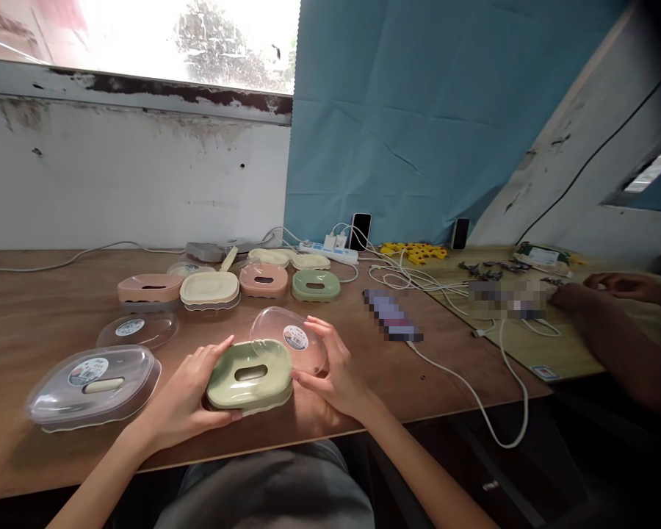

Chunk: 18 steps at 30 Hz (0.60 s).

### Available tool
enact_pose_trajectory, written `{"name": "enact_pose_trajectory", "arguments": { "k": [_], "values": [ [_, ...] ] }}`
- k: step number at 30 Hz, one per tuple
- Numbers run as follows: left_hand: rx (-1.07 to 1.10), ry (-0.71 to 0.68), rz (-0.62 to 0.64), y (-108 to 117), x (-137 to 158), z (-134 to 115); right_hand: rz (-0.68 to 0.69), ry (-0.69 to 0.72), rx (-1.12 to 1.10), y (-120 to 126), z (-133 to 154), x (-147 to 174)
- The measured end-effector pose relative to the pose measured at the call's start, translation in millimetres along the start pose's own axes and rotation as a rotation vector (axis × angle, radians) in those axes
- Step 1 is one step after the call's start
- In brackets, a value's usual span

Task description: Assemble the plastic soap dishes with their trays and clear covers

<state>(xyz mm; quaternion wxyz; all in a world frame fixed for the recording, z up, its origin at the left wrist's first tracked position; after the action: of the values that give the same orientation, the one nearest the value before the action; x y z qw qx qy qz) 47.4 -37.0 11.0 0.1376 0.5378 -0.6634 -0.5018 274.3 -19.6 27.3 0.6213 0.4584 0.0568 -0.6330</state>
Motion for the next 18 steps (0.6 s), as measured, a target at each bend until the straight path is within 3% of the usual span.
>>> {"name": "enact_pose_trajectory", "arguments": {
  "k": [3, 9, 18],
  "values": [
    [-0.081, -0.003, -0.032, -0.5, -1.0, 0.3, 0.017, -0.001, 0.009, -1.1, -0.3, 0.4],
    [-0.094, 0.0, 0.03, 0.2, -1.4, 1.6, 0.053, 0.018, 0.007, -4.7, 1.6, 0.8],
    [-0.047, 0.054, -0.054, 2.2, -1.3, 5.6, 0.071, 0.022, -0.013, -6.4, 1.4, 4.0]
  ]
}}
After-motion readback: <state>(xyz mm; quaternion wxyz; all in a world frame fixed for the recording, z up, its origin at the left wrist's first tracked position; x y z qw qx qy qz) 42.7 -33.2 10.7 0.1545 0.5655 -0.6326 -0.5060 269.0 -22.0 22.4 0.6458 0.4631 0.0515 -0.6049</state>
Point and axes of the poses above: each hand's wrist, its own x-axis away from the middle knuckle, its own y-axis out of the back of the hand, z = x × y, the point moved 7 cm from there along -x, towards the middle knuckle, and after that the axes turned 7 degrees about -z, right-handed, at the moved point
